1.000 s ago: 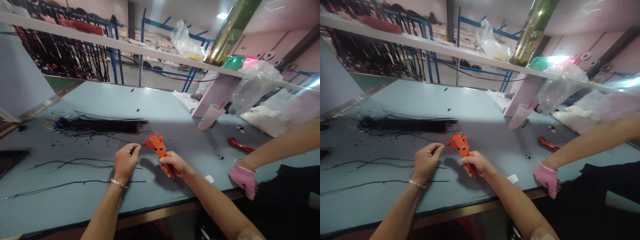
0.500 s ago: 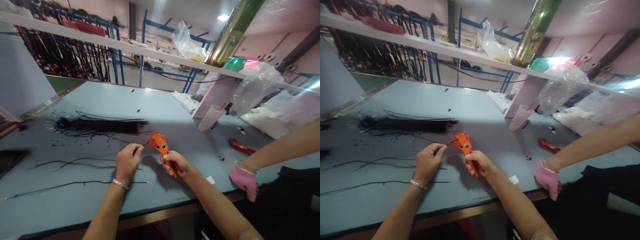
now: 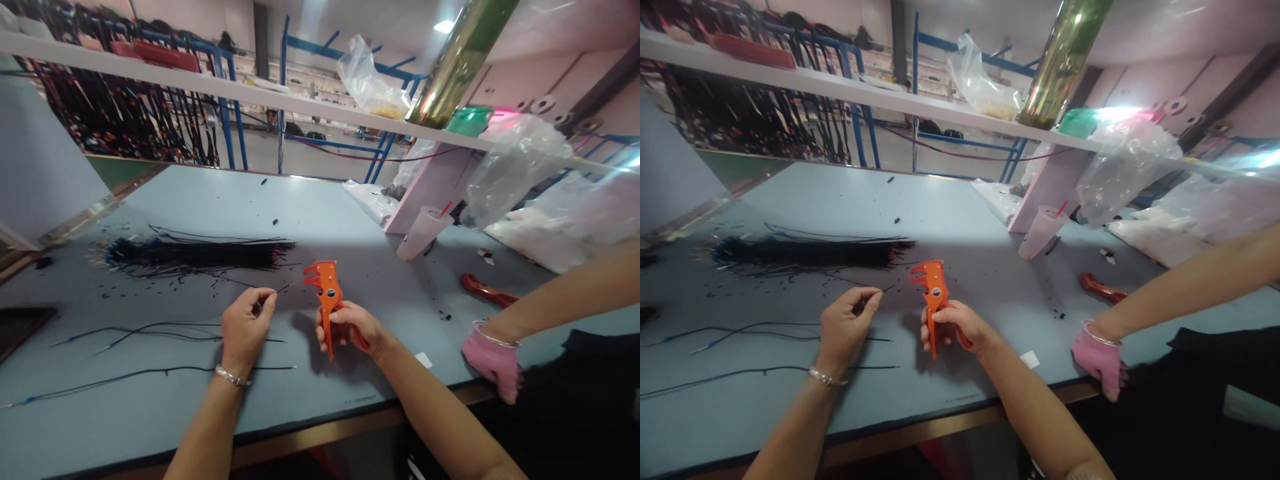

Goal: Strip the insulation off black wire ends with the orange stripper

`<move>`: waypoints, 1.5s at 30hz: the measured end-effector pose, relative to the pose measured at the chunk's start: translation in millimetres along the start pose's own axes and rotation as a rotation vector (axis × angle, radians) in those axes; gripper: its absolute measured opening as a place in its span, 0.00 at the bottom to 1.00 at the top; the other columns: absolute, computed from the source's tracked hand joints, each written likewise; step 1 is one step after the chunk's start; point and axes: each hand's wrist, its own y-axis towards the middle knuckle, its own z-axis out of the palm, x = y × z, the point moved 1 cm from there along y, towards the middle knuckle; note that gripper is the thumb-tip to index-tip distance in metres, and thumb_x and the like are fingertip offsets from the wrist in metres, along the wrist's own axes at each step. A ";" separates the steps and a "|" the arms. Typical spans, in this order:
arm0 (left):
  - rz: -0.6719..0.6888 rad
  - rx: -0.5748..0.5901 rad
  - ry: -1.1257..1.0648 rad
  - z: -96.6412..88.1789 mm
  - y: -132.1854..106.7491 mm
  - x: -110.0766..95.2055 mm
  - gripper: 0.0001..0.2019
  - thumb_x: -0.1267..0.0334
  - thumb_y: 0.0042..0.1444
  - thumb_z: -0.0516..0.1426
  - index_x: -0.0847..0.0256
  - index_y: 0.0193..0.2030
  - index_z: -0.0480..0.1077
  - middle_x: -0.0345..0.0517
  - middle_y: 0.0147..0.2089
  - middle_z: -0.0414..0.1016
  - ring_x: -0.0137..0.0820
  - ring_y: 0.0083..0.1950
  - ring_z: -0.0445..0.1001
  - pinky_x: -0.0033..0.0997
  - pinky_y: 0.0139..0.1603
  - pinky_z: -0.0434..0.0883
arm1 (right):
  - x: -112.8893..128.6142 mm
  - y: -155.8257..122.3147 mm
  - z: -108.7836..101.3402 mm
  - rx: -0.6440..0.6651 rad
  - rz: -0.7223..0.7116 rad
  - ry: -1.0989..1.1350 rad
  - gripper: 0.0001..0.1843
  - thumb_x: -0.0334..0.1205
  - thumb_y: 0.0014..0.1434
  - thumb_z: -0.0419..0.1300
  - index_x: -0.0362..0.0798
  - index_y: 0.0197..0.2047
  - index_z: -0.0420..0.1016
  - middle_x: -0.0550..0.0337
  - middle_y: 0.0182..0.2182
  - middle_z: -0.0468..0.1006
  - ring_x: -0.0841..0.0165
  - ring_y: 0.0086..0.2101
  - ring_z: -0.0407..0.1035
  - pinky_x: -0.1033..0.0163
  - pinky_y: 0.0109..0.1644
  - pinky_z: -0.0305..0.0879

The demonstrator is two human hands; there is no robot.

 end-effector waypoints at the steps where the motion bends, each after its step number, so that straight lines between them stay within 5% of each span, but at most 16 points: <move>1: -0.002 -0.002 -0.013 -0.7 -0.1 0.1 0.10 0.57 0.55 0.56 0.59 0.31 0.75 0.38 0.28 0.76 0.25 0.26 0.68 0.24 0.30 0.65 | 0.0 -0.3 1.4 0.001 0.011 -0.011 0.15 0.41 0.46 0.61 0.41 0.36 0.72 0.54 0.27 0.79 0.65 0.25 0.76 0.73 0.17 0.49; 26: 0.191 -0.092 -0.024 -0.5 -9.6 -22.4 0.07 0.66 0.54 0.56 0.60 0.26 0.70 0.37 0.23 0.70 0.23 0.23 0.65 0.22 0.26 0.63 | 1.3 -7.8 35.7 -0.228 -0.086 -0.538 0.11 0.36 0.49 0.57 0.45 0.38 0.70 0.60 0.27 0.76 0.69 0.26 0.70 0.66 0.29 0.63; 45: 0.414 -0.048 0.113 9.9 -17.5 -27.3 0.08 0.69 0.54 0.55 0.60 0.24 0.69 0.38 0.22 0.67 0.24 0.24 0.65 0.25 0.28 0.61 | 3.3 -4.3 38.6 -0.181 -0.165 -0.455 0.15 0.37 0.47 0.55 0.44 0.40 0.69 0.59 0.28 0.76 0.69 0.27 0.68 0.64 0.32 0.62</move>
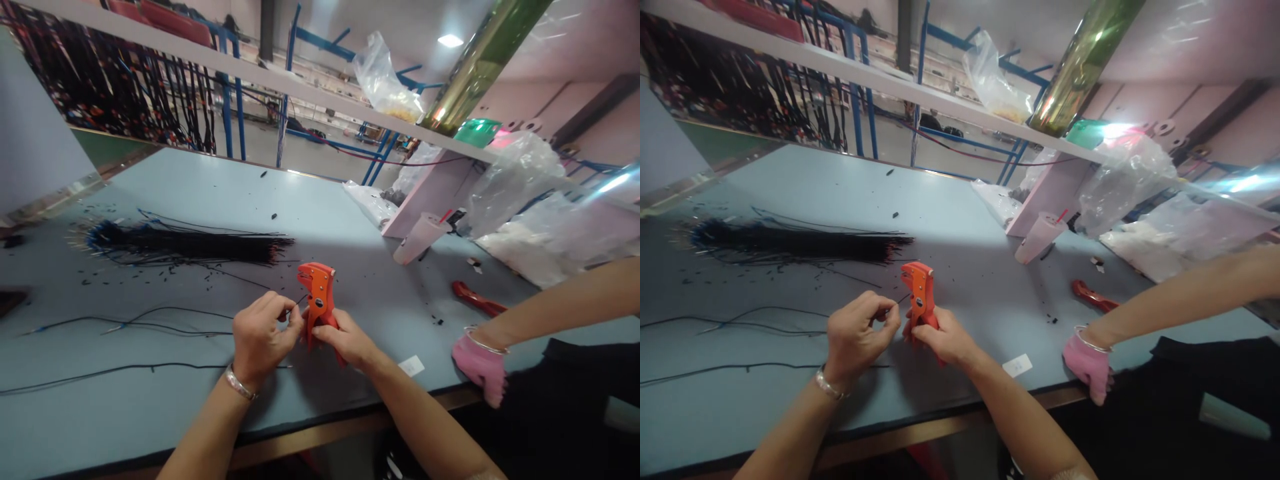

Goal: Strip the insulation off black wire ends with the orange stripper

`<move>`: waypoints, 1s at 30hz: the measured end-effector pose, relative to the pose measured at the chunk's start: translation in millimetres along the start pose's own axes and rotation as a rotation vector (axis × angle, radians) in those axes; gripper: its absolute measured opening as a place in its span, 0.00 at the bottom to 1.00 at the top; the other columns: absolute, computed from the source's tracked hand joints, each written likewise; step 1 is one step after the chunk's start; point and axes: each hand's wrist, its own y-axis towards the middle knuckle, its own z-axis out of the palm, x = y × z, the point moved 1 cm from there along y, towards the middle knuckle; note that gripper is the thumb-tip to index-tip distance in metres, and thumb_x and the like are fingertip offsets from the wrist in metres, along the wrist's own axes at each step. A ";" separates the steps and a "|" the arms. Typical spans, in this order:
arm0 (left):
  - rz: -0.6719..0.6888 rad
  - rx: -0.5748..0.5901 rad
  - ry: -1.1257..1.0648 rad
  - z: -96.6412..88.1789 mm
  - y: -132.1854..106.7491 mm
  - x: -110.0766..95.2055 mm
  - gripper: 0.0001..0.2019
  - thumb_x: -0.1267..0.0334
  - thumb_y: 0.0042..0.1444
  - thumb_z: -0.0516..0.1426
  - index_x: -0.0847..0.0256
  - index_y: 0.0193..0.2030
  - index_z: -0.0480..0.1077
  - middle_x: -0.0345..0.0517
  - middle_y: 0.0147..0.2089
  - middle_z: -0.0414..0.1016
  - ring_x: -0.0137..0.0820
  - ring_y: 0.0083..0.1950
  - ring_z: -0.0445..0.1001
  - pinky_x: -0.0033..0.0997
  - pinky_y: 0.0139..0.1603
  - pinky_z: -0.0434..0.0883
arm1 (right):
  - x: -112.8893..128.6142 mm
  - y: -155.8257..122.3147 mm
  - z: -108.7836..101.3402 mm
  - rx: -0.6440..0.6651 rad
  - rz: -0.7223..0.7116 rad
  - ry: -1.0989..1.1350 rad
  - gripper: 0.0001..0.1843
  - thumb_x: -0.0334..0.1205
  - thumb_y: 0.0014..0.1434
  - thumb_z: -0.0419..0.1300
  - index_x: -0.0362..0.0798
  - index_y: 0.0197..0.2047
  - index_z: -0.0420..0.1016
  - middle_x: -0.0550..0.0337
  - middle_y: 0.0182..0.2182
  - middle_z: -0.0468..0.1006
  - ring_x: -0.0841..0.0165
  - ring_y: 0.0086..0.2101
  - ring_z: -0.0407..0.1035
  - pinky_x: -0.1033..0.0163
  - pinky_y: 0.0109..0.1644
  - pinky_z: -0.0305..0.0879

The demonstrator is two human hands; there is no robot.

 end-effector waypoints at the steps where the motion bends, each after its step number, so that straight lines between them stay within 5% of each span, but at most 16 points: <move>1: 0.001 0.004 0.001 0.0 -0.1 -0.2 0.09 0.69 0.54 0.55 0.60 0.24 0.69 0.38 0.22 0.67 0.24 0.24 0.65 0.26 0.28 0.61 | 1.3 0.0 0.9 0.003 -0.001 -0.012 0.14 0.37 0.47 0.55 0.44 0.40 0.69 0.59 0.28 0.75 0.69 0.27 0.67 0.64 0.32 0.62; 10: 0.074 -0.045 0.034 0.0 0.7 0.2 0.08 0.71 0.52 0.56 0.60 0.24 0.68 0.35 0.21 0.65 0.24 0.24 0.64 0.25 0.28 0.60 | -3.2 -0.1 -0.3 -0.084 -0.066 -0.085 0.12 0.37 0.49 0.55 0.46 0.39 0.67 0.60 0.30 0.74 0.69 0.28 0.68 0.63 0.35 0.66; 20: 0.094 -0.052 0.071 1.2 0.1 -0.9 0.07 0.71 0.52 0.56 0.60 0.24 0.68 0.35 0.21 0.64 0.24 0.24 0.63 0.26 0.28 0.59 | -5.7 -2.0 -2.3 -0.122 -0.180 -0.419 0.07 0.32 0.51 0.53 0.47 0.35 0.69 0.60 0.29 0.74 0.68 0.29 0.67 0.64 0.36 0.63; 30: 0.163 -0.042 0.060 2.8 2.0 -3.5 0.08 0.71 0.53 0.56 0.60 0.24 0.67 0.35 0.21 0.64 0.24 0.23 0.63 0.27 0.27 0.58 | -2.9 -0.8 -1.6 -0.121 -0.196 -0.423 0.04 0.34 0.50 0.52 0.47 0.31 0.66 0.63 0.24 0.71 0.70 0.26 0.64 0.66 0.34 0.61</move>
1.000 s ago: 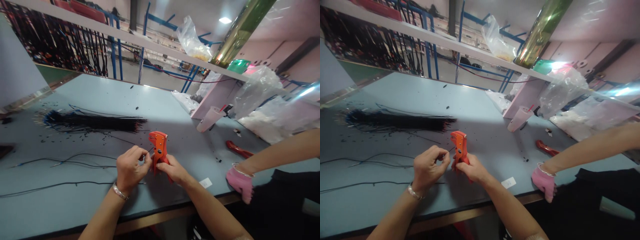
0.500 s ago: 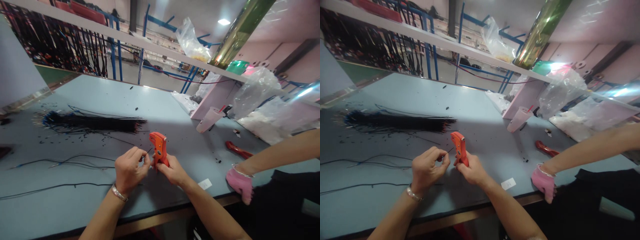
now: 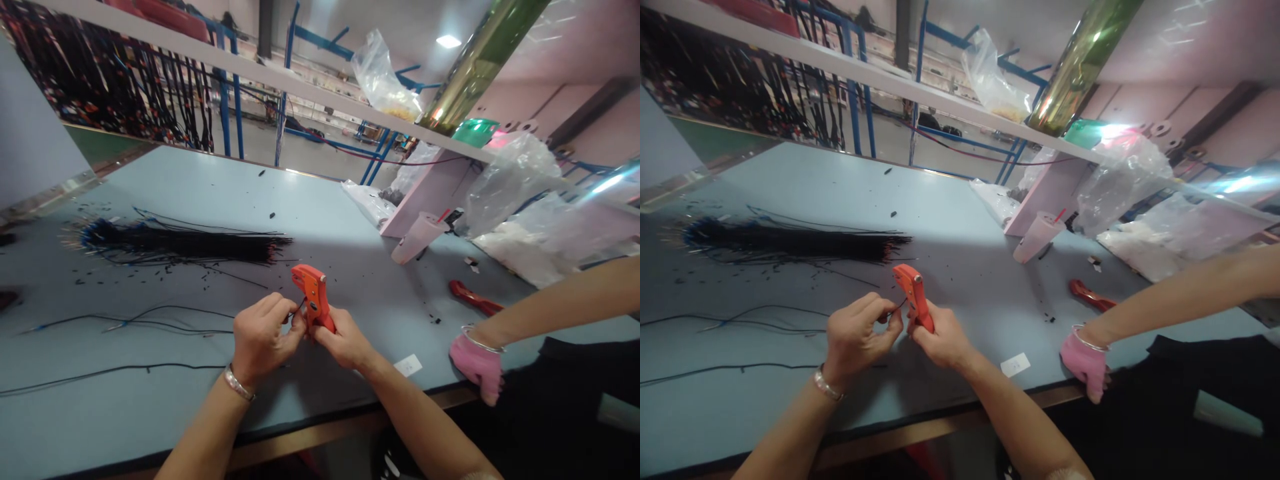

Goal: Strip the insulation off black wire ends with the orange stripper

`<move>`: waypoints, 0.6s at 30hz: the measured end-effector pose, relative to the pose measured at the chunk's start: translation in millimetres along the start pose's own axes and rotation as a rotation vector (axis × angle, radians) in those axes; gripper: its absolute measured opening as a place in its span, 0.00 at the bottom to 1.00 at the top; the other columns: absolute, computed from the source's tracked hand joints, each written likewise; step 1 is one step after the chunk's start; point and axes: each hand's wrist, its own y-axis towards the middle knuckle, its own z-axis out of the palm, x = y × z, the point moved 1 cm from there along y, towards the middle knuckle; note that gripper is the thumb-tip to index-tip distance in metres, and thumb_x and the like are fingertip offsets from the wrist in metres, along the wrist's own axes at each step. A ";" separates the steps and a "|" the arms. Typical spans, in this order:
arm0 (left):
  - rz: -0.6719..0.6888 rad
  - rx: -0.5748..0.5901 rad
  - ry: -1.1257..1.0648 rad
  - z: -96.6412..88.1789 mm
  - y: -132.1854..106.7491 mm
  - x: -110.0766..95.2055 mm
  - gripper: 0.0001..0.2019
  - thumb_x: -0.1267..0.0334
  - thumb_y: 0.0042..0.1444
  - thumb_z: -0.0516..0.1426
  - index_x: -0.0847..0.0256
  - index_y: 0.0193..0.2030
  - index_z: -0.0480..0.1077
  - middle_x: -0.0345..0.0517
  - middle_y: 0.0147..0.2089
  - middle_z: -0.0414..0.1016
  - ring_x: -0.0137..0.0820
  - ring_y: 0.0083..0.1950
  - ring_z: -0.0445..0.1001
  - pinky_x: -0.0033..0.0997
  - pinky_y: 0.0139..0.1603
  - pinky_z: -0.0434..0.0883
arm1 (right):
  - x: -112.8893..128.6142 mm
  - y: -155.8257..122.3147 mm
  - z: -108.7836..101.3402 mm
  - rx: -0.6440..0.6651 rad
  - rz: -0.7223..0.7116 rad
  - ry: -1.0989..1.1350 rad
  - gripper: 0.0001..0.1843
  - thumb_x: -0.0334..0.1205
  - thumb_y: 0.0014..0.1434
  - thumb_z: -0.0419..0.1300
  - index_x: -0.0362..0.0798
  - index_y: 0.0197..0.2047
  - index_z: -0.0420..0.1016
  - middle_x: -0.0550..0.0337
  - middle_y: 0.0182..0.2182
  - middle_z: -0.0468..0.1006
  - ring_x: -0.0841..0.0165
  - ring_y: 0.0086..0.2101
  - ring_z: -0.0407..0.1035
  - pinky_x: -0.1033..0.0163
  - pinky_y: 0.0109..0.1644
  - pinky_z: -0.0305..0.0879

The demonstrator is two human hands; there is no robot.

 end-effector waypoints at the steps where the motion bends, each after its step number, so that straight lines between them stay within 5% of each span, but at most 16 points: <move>1: 0.004 0.004 -0.004 0.1 -0.2 0.0 0.08 0.71 0.53 0.56 0.60 0.24 0.67 0.35 0.21 0.63 0.24 0.23 0.62 0.27 0.26 0.58 | 0.0 0.4 0.0 0.000 -0.002 0.003 0.04 0.33 0.49 0.51 0.47 0.31 0.66 0.63 0.24 0.71 0.70 0.26 0.64 0.66 0.34 0.61; 18: -0.061 0.029 -0.106 -1.1 0.0 1.7 0.07 0.72 0.52 0.55 0.60 0.25 0.68 0.35 0.22 0.63 0.23 0.23 0.62 0.25 0.26 0.59 | -0.3 0.8 1.9 0.058 0.055 0.256 0.06 0.33 0.46 0.52 0.47 0.31 0.64 0.64 0.23 0.70 0.70 0.24 0.66 0.66 0.30 0.65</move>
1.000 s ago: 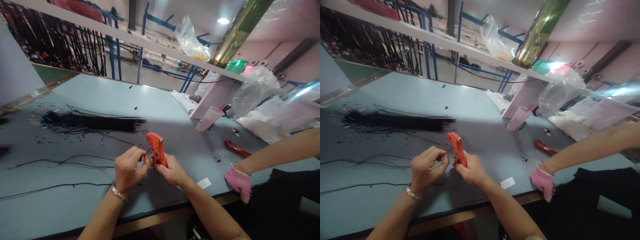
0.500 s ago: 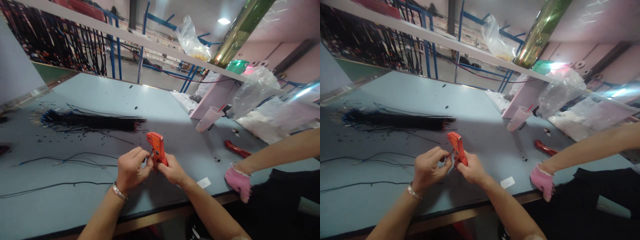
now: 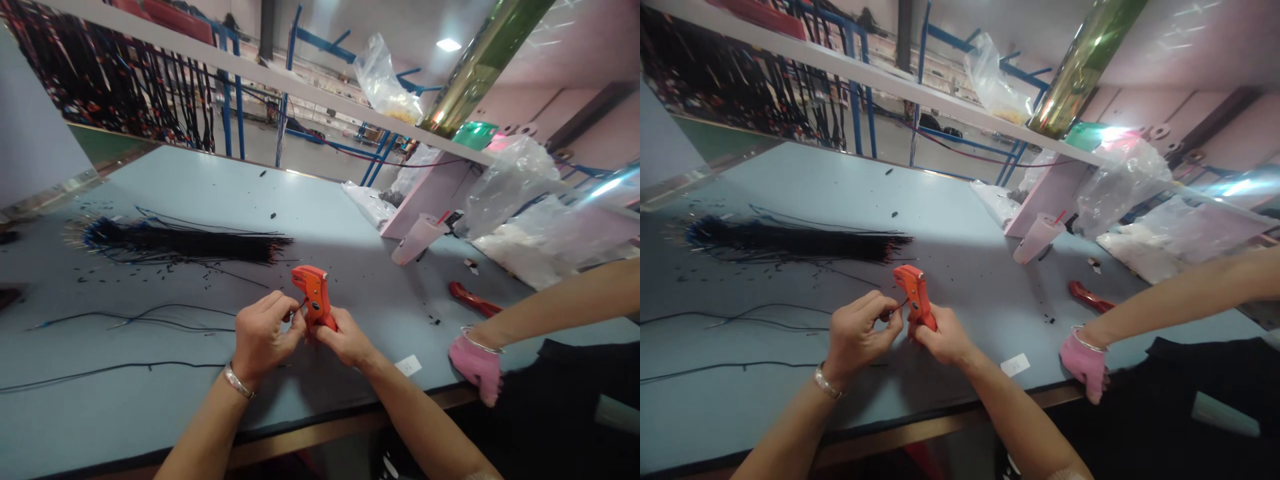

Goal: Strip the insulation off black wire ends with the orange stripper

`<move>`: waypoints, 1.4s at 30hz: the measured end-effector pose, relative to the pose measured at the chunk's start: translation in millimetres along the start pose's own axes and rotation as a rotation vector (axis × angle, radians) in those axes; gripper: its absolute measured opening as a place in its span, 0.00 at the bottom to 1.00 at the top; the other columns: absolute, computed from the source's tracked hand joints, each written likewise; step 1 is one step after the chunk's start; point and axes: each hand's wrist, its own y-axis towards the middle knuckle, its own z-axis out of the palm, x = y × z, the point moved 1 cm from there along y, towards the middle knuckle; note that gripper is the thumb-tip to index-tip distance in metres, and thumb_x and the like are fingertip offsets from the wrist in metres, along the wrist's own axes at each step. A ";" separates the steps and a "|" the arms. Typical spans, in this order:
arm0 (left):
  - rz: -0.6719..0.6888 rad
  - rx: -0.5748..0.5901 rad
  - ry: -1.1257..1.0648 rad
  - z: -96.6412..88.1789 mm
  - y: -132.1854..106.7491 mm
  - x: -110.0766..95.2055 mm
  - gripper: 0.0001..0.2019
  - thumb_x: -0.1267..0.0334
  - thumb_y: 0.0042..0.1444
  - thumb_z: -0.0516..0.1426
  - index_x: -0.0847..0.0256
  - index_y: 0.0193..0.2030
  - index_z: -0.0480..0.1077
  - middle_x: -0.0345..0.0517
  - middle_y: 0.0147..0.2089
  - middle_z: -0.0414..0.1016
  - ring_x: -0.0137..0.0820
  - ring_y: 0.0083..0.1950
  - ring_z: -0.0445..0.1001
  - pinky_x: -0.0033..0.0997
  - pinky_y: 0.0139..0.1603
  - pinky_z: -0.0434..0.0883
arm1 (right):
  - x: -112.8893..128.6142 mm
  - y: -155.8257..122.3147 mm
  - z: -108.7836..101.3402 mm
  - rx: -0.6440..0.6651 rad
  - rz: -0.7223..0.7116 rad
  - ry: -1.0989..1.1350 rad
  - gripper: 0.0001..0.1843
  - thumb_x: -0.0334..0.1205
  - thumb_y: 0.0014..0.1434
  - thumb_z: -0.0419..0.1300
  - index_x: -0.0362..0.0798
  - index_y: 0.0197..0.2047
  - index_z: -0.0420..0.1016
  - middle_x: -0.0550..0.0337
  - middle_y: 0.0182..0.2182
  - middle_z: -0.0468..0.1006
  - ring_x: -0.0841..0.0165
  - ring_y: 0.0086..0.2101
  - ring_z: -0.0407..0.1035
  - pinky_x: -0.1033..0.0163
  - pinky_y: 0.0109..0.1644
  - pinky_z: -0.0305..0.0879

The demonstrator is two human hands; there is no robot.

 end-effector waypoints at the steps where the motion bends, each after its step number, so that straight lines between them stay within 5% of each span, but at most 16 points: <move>1: -0.007 0.003 -0.005 0.1 -0.2 0.2 0.07 0.72 0.52 0.55 0.60 0.24 0.68 0.35 0.22 0.64 0.23 0.23 0.62 0.25 0.26 0.59 | 0.4 0.1 -0.2 0.006 -0.003 0.014 0.06 0.33 0.46 0.52 0.47 0.31 0.64 0.63 0.23 0.70 0.70 0.24 0.66 0.66 0.30 0.65; 20: -0.038 0.033 -0.042 1.1 1.5 -0.5 0.08 0.71 0.53 0.55 0.60 0.24 0.68 0.35 0.21 0.64 0.22 0.23 0.62 0.24 0.26 0.59 | -6.0 1.4 3.7 -0.001 0.083 0.009 0.01 0.35 0.48 0.52 0.47 0.26 0.64 0.64 0.17 0.70 0.73 0.18 0.65 0.69 0.23 0.63; 42: -0.120 0.086 0.029 7.6 -1.8 11.0 0.07 0.69 0.52 0.55 0.59 0.25 0.70 0.36 0.24 0.70 0.23 0.25 0.67 0.24 0.28 0.61 | -17.8 9.0 5.2 -0.053 0.252 0.061 0.16 0.47 0.50 0.61 0.49 0.21 0.61 0.68 0.09 0.65 0.75 0.09 0.57 0.72 0.11 0.53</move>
